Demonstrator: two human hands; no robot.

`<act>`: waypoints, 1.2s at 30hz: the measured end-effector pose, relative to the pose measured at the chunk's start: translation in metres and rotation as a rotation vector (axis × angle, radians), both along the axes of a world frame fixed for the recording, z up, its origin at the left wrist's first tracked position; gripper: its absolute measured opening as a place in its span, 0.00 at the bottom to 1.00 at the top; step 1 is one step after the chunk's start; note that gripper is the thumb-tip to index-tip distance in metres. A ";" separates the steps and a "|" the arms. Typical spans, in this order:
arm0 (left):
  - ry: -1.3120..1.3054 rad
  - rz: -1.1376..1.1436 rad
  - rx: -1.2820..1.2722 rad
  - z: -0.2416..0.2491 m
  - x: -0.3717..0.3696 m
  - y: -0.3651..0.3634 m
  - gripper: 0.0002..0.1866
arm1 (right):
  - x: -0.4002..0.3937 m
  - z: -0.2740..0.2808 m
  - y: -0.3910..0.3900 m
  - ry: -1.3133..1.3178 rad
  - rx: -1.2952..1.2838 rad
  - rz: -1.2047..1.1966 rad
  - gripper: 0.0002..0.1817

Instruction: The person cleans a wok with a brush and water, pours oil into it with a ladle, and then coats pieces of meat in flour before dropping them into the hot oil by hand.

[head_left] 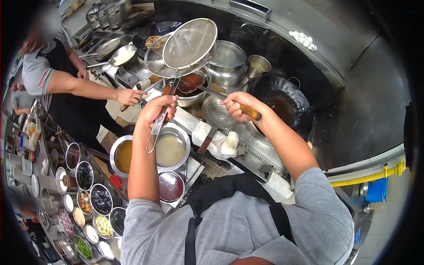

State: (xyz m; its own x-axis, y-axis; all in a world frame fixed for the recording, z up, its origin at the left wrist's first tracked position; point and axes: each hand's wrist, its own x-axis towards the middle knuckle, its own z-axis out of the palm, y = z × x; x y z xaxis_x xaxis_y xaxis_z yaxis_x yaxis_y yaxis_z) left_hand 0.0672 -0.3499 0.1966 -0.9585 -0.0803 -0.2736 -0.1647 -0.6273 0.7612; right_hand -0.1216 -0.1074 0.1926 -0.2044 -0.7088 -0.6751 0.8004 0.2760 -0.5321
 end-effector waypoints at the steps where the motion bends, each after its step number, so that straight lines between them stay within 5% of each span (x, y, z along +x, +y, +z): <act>1: -0.002 -0.008 0.007 -0.003 -0.001 -0.002 0.09 | 0.000 0.002 0.004 -0.051 -0.028 -0.030 0.08; 19: -0.074 0.072 -0.106 -0.020 -0.014 0.009 0.07 | 0.009 0.027 0.105 -0.262 -0.272 -0.118 0.11; 29: -0.245 0.113 -0.266 -0.108 -0.023 0.023 0.07 | 0.021 0.025 0.226 -0.229 -0.289 -0.368 0.15; 34: -0.177 0.119 0.097 -0.106 -0.020 0.028 0.16 | 0.022 0.008 0.283 -0.188 -0.227 -0.471 0.14; 36: -0.208 0.139 0.110 -0.095 -0.019 0.035 0.17 | 0.026 0.001 0.286 0.201 0.163 -0.518 0.08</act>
State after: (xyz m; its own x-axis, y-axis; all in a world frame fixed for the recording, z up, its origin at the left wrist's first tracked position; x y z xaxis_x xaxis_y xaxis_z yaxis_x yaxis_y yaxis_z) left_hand 0.0479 -0.3152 0.1016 -0.8623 -0.1664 -0.4782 -0.2171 -0.7317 0.6461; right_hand -0.0951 0.1783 0.1938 -0.6327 -0.3719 -0.6792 0.7404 -0.0334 -0.6714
